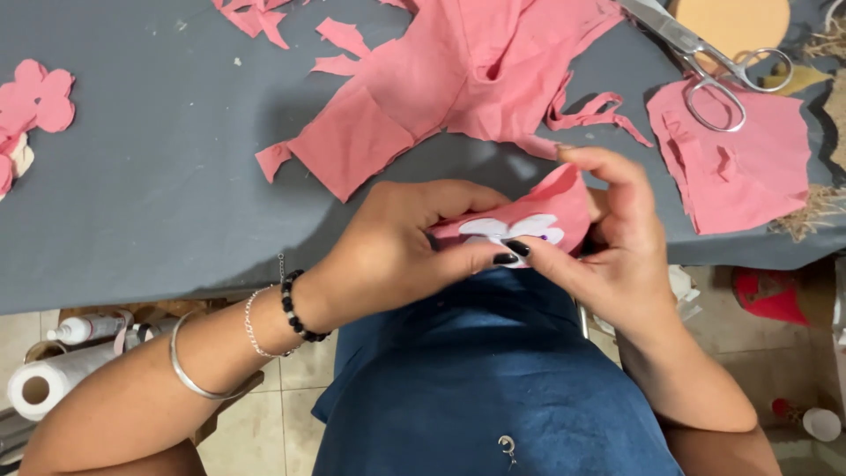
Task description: Cutting out flower shapes from pink fabric using a paper template and scissors
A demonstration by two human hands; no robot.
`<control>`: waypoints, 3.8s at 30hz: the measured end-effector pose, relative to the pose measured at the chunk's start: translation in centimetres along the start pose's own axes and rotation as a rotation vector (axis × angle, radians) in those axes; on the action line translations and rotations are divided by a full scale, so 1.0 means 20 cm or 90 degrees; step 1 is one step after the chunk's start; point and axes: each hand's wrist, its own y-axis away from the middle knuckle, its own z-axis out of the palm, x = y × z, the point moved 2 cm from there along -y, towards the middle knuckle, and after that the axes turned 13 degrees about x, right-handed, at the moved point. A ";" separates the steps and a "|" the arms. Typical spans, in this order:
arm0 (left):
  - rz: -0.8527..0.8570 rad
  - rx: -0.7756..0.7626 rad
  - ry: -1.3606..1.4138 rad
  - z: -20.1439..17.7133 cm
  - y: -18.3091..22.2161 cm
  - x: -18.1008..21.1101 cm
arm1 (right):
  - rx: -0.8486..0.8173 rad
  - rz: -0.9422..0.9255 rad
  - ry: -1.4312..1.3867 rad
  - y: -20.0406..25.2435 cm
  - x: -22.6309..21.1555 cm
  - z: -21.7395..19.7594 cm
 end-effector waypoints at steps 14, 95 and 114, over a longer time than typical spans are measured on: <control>-0.156 0.096 -0.024 0.04 -0.01 -0.08 | 0.074 0.033 -0.076 0.03 0.04 -0.05; 0.315 0.233 -0.007 -0.32 -0.44 -0.06 | -0.021 -0.049 -0.022 -0.91 0.03 0.08; 0.314 0.179 0.025 -0.27 -0.41 -0.05 | 0.097 0.018 -0.180 -0.93 0.02 0.07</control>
